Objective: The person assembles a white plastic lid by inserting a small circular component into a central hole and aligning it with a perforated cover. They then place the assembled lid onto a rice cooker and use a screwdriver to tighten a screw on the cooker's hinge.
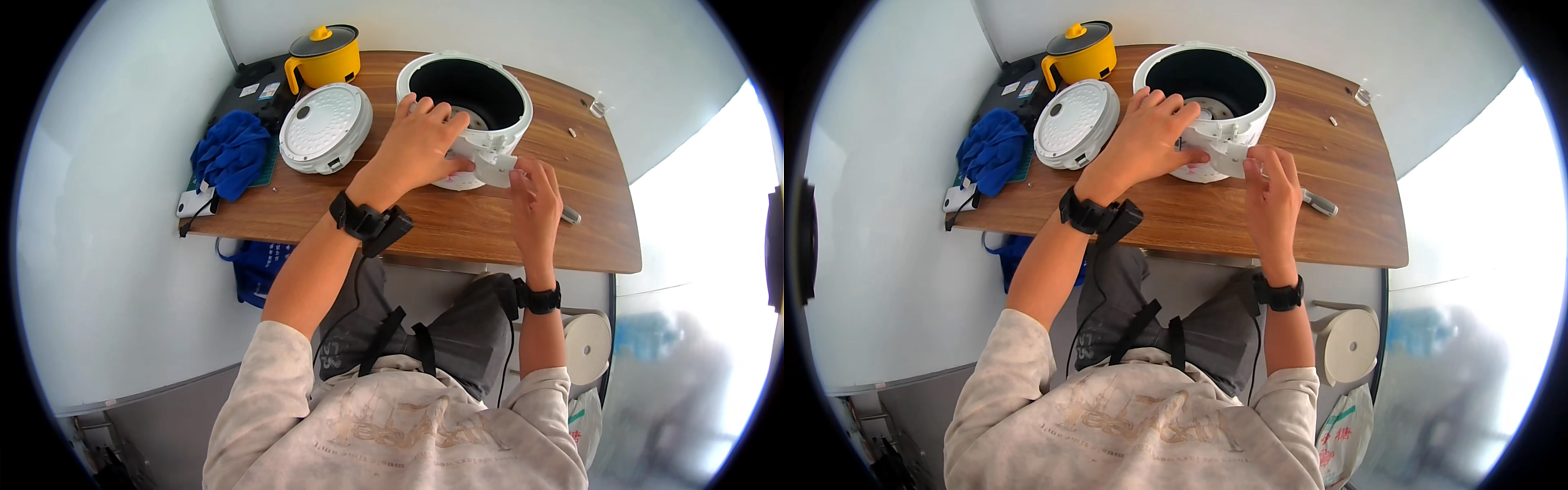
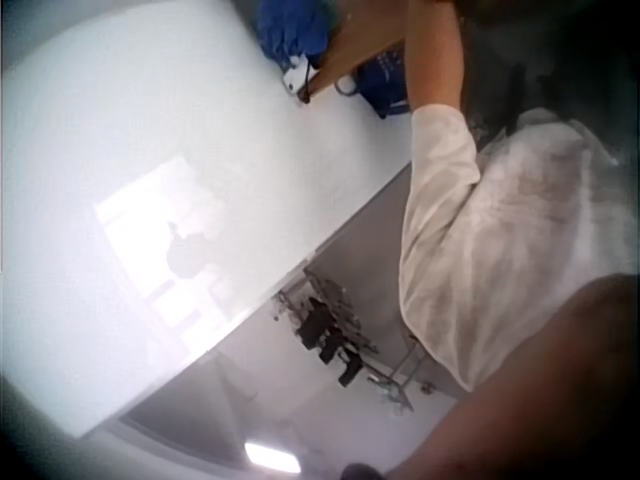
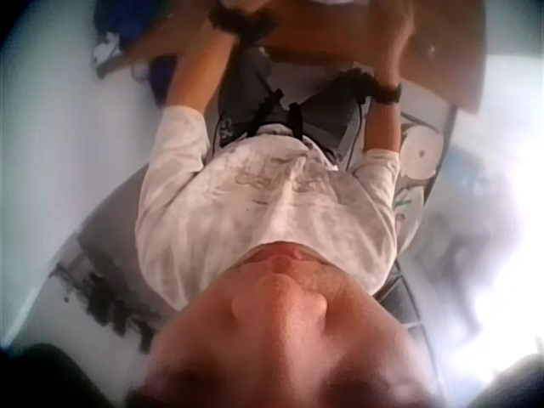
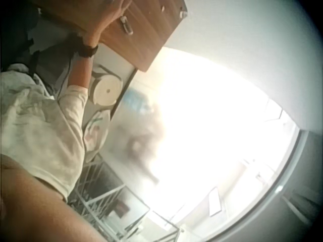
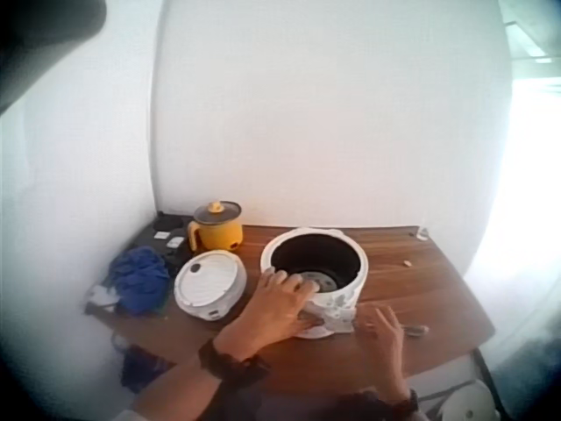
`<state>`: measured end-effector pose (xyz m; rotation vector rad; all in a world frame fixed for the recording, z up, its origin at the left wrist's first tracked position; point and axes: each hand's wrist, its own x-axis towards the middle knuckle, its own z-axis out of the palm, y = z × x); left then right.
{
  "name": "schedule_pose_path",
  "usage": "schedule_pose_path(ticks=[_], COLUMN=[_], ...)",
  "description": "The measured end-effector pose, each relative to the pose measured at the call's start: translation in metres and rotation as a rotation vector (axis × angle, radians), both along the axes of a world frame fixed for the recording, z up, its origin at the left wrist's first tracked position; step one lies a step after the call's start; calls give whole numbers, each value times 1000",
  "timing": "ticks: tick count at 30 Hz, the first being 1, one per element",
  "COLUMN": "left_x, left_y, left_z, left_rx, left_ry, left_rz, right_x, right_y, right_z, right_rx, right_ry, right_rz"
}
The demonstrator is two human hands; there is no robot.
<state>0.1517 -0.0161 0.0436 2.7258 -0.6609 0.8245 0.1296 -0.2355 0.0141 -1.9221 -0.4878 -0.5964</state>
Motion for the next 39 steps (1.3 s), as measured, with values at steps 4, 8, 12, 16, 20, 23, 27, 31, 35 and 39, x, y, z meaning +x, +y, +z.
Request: schedule_pose_path(ticks=[4,8,12,16,20,23,27,31,35,39], left_x=[-1,1,0,-2,-1,-1,-1,-1,-1,1], left_y=[-1,-1,-2,-2,2,2,4,5,1,4], left_z=[-1,-2,-4,0,0,2,2,0,1,-2], left_rx=[-15,-13,-31,-3,45,70,96,88,89,48], left_ry=[-23,-51,-65,-47,-16,-2,1,-28,5,-4], left_rz=[3,3,-6,6,-10,-19,-6,-14,-3,-9], right_x=[7,10,13,11,9,13,13,12,7,2], right_y=[14,21,26,31,38,39,47,50,49,55], right_z=[-3,-10,-25,-31,-31,-33,-37,-34,-39,-39], right_rx=[40,50,68,-26,3,59,17,29,73,91], right_ry=[-35,-100,-116,-75,8,-3,-90,-60,-54,-111], right_rz=[-102,-148,-90,-137,-157,-168,-200,-180,-161,-143])
